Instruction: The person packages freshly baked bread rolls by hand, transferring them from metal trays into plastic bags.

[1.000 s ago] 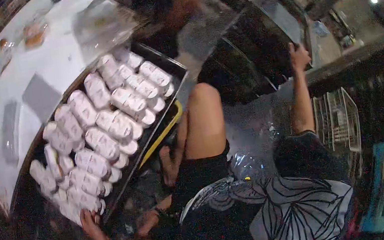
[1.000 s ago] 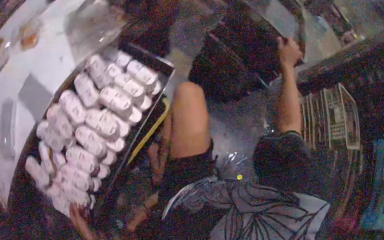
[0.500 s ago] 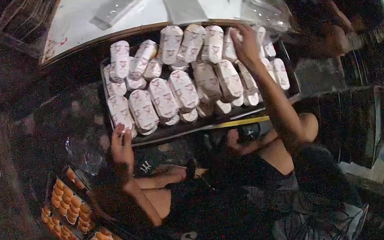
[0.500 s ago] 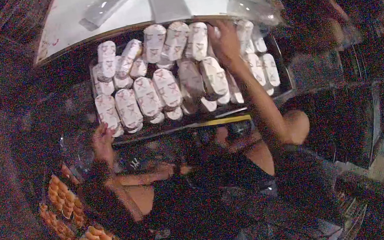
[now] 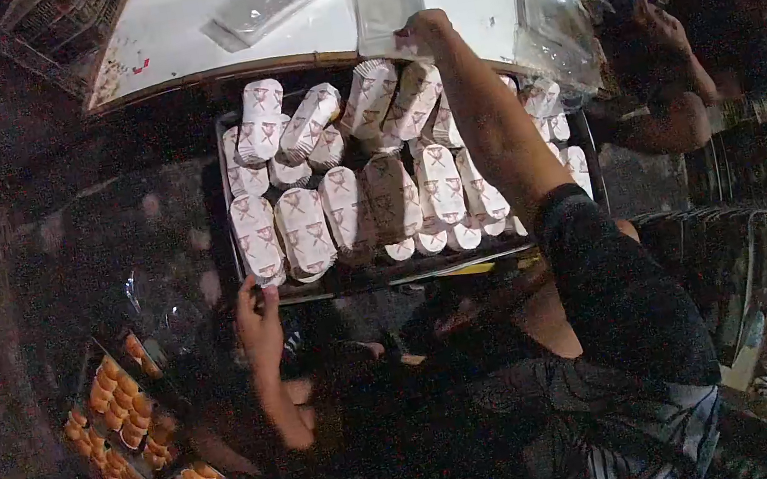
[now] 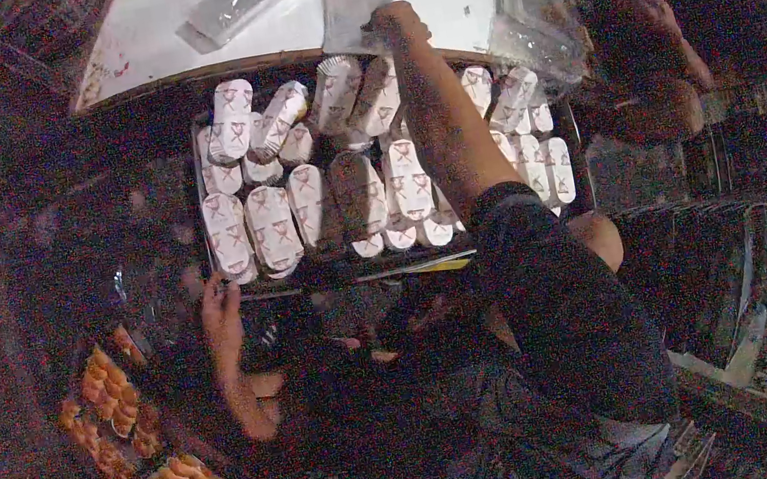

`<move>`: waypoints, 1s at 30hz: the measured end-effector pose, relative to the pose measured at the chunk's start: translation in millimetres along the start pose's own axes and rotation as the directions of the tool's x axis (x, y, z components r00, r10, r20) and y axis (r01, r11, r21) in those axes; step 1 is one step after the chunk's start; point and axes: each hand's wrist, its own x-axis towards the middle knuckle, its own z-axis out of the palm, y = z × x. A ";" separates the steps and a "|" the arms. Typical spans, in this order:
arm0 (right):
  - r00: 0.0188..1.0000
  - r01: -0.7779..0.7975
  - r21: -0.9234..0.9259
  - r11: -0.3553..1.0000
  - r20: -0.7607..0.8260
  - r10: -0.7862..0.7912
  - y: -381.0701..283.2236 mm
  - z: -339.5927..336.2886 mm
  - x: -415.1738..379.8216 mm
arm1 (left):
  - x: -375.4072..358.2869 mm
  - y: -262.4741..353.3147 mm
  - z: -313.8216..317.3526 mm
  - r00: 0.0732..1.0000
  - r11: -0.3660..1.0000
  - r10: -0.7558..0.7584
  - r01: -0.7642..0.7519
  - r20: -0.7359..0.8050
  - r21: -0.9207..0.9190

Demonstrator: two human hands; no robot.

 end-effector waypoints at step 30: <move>0.976 -0.037 0.882 0.469 0.133 -0.171 147.6 79.8 -387.7 | 43.4 46.5 193.7 0.651 0.027 0.507 -0.668 0.566 0.744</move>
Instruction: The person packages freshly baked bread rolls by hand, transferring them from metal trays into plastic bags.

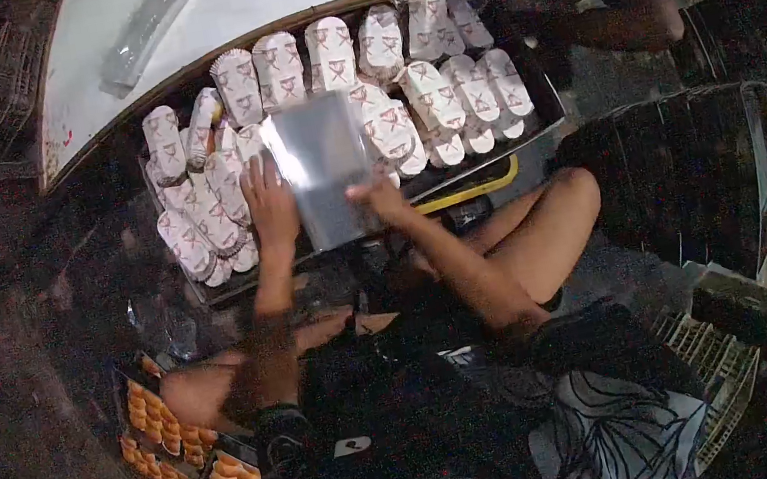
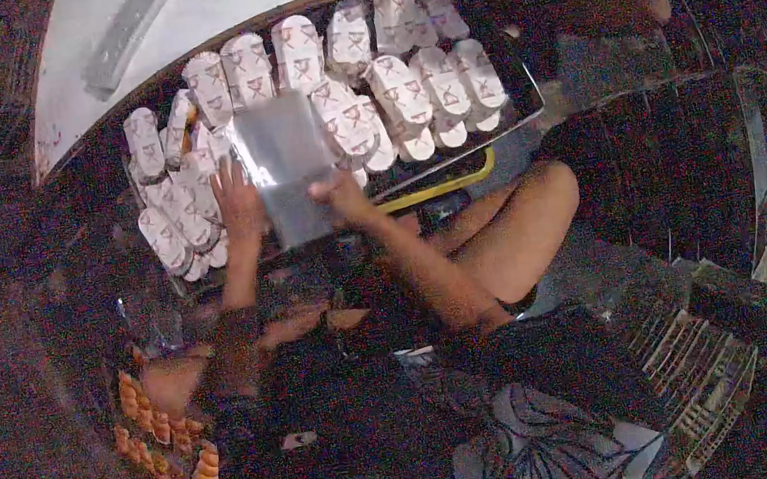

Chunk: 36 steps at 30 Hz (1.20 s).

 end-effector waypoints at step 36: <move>0.595 0.185 -0.254 0.949 -0.740 -0.314 9.8 -109.8 -7.5 | 43.0 -97.9 -54.5 0.893 -0.252 -0.397 0.115 0.211 -0.961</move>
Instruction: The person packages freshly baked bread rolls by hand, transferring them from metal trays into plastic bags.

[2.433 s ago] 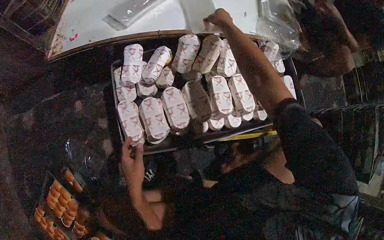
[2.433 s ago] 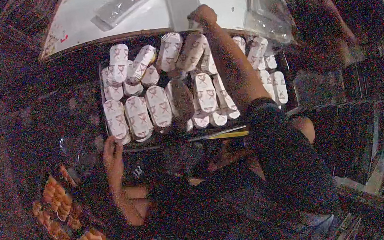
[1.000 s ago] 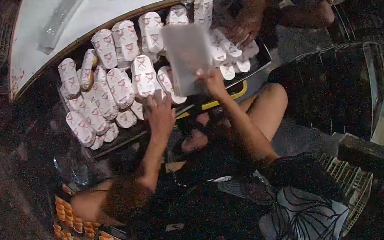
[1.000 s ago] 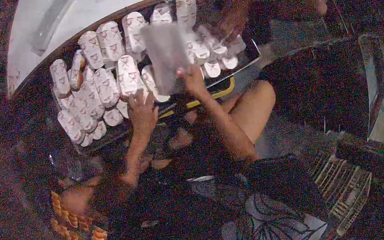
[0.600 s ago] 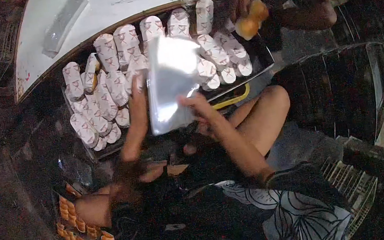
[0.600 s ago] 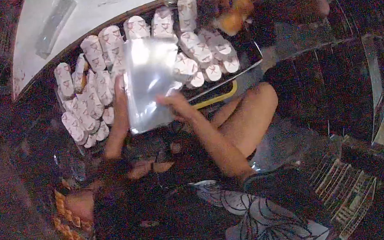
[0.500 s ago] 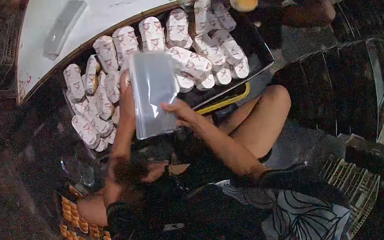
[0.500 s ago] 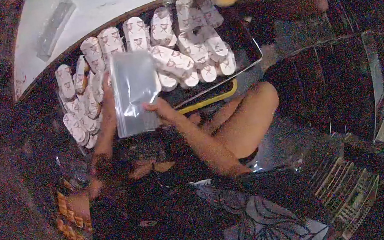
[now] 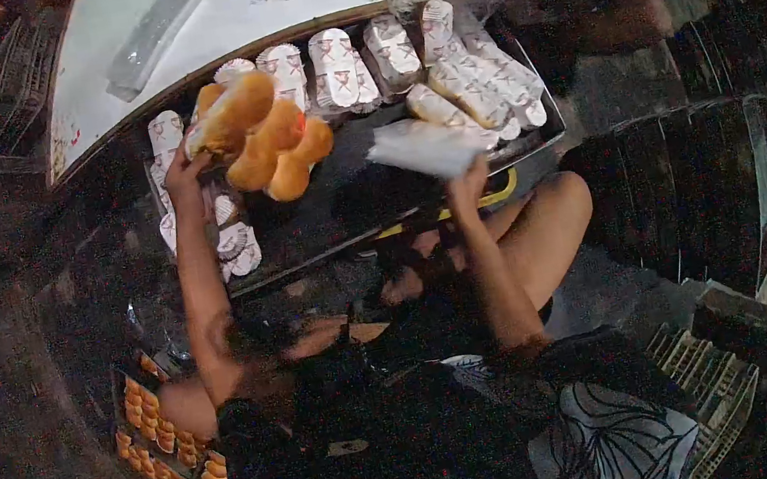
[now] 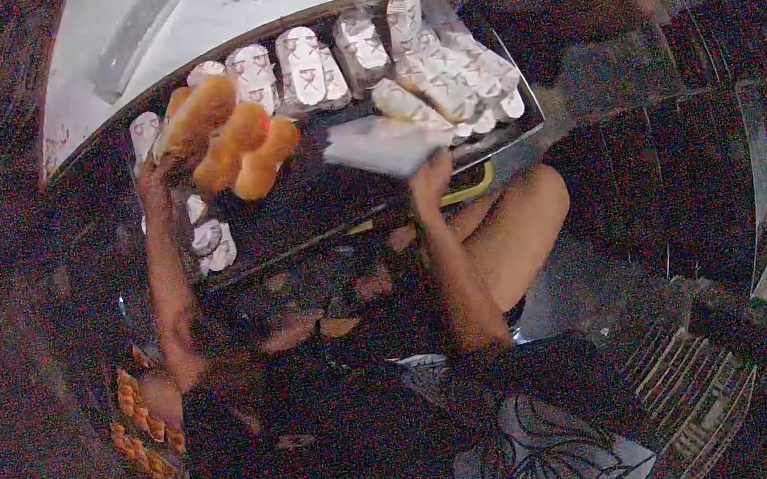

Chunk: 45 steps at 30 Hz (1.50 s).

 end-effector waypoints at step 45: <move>0.669 0.142 -0.233 0.962 0.739 0.080 -115.0 -30.9 -102.4 | -179.9 -34.0 154.8 0.961 0.817 0.124 -0.239 0.246 0.525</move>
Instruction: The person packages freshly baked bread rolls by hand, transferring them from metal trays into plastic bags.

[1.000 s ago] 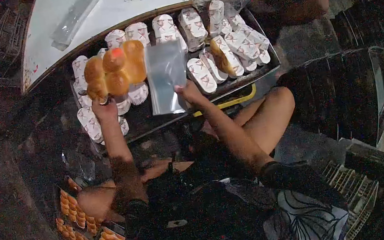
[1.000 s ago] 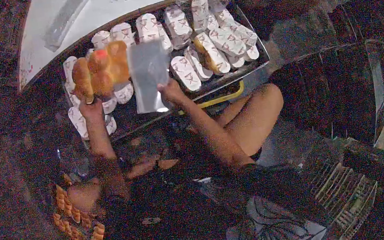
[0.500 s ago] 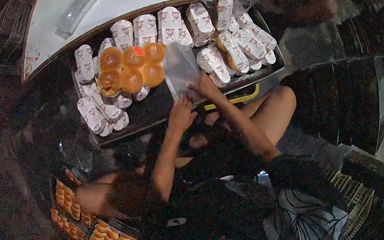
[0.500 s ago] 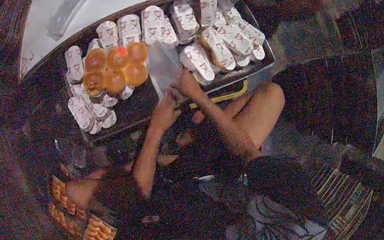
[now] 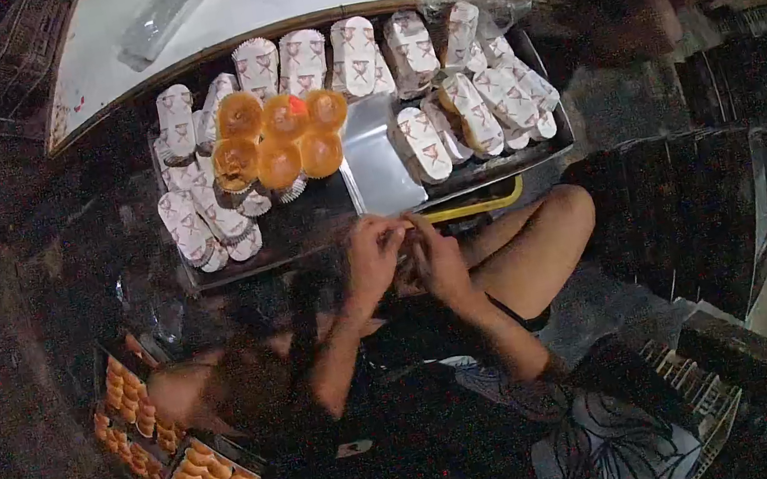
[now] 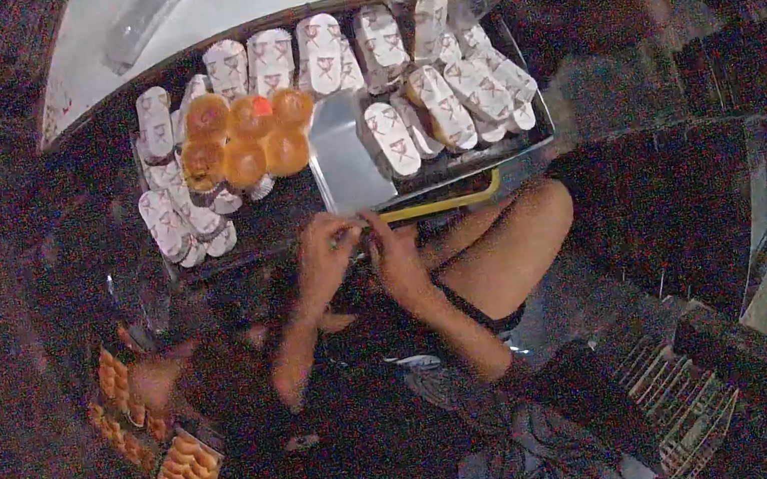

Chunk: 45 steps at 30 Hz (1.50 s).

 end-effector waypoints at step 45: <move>0.865 -0.312 0.669 0.675 0.494 -0.091 66.2 -2.8 28.2 | 95.6 -35.6 -101.7 0.918 -0.178 -0.376 0.067 0.131 -0.982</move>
